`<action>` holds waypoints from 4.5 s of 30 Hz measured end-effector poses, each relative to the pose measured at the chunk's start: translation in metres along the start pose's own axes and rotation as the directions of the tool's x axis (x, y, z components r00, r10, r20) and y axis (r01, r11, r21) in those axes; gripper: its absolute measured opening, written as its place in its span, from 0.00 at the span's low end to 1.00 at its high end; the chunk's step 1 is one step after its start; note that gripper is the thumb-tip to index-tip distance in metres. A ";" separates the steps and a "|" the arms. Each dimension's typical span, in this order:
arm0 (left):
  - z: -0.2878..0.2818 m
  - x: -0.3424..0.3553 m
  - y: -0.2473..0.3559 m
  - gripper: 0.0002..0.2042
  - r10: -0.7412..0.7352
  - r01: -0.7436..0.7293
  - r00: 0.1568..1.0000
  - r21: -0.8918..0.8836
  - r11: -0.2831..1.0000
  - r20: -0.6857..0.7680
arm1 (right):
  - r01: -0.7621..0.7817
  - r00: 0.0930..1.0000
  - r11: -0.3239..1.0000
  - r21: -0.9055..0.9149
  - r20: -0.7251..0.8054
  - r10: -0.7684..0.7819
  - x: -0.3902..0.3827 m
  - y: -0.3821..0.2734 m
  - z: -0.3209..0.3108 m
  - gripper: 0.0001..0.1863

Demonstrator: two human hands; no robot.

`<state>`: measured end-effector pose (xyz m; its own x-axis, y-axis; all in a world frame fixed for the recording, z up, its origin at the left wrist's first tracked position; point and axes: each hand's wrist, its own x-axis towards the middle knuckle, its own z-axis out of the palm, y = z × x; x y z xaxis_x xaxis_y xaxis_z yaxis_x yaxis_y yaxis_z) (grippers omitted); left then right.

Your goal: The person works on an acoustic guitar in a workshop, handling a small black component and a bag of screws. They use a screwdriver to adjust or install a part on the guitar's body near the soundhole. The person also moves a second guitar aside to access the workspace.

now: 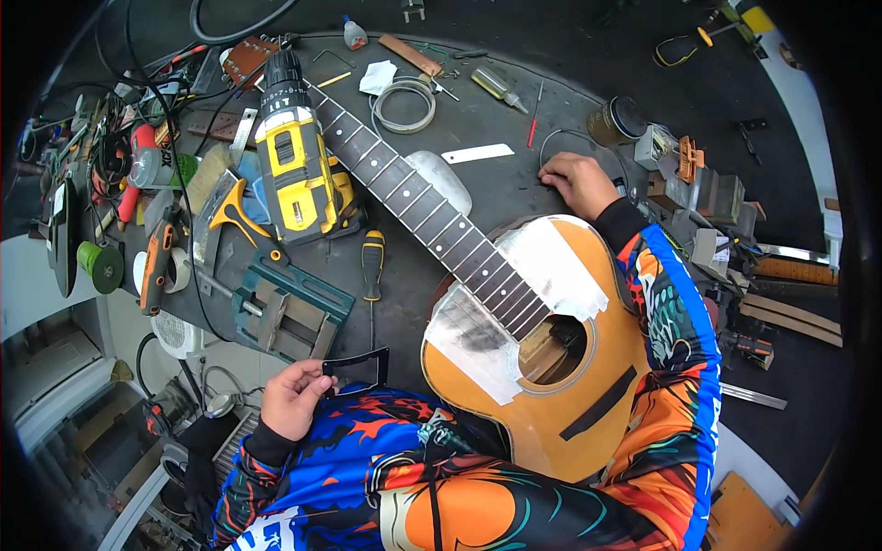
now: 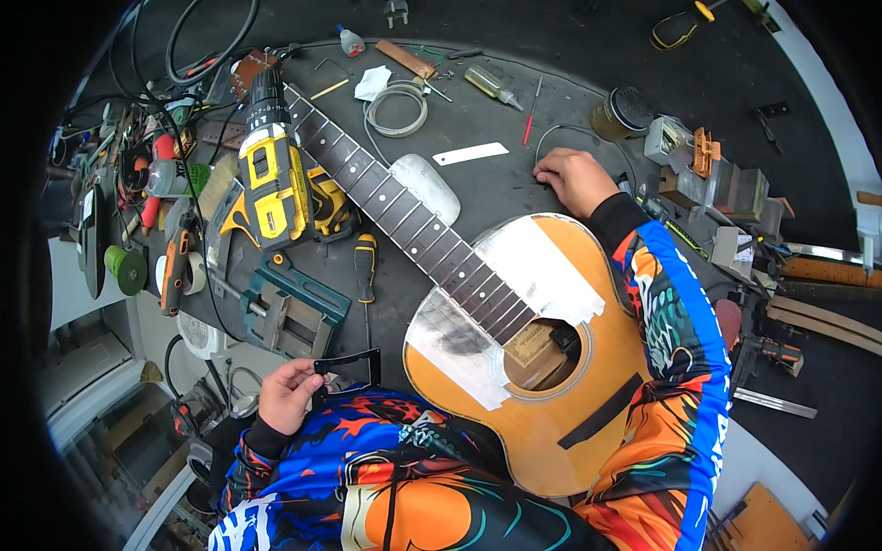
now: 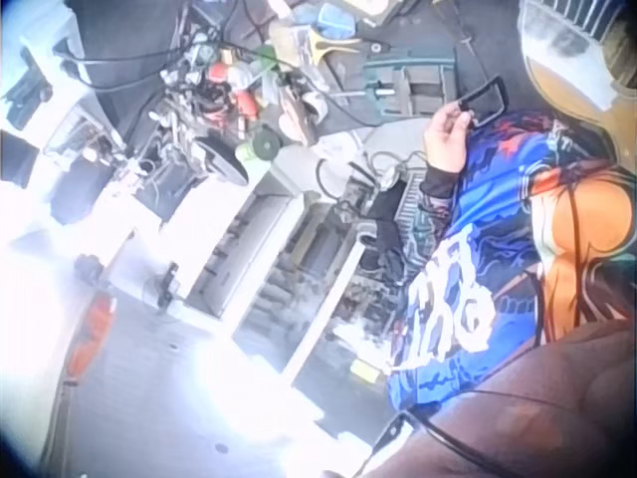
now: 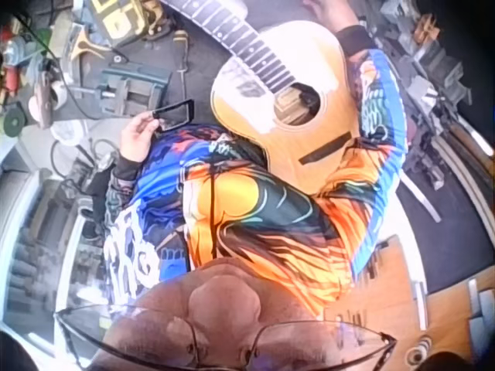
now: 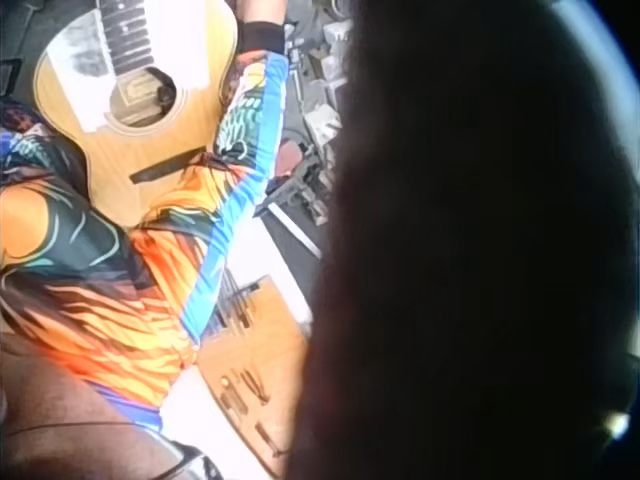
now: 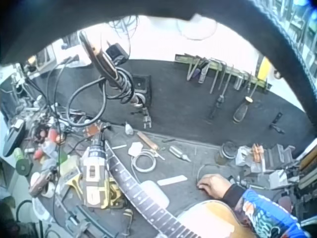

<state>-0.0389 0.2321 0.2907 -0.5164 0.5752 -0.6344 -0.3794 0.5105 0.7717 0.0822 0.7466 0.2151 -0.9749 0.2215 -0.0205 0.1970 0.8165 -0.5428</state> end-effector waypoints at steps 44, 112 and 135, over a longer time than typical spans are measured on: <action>-0.006 0.022 0.012 0.10 0.043 -0.041 0.999 -0.065 0.997 0.026 | 0.355 0.841 0.861 0.365 -0.527 -0.123 -0.065 -0.136 -0.062 0.10; -0.005 0.027 0.017 0.09 0.012 -0.011 0.998 -0.015 1.000 0.056 | -0.043 0.972 0.986 0.163 -0.219 0.078 -0.003 -0.011 -0.005 0.02; 0.003 0.049 0.017 0.09 0.017 -0.022 0.991 0.041 0.999 0.134 | 0.198 0.956 -0.468 0.862 -0.064 0.287 -0.067 -0.130 -0.067 0.11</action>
<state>-0.0682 0.2708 0.2728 -0.4156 0.6639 -0.6217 -0.3362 0.5230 0.7832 0.1287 0.6612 0.3437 -0.8689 0.4797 -0.1217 -0.3740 -0.7974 -0.4735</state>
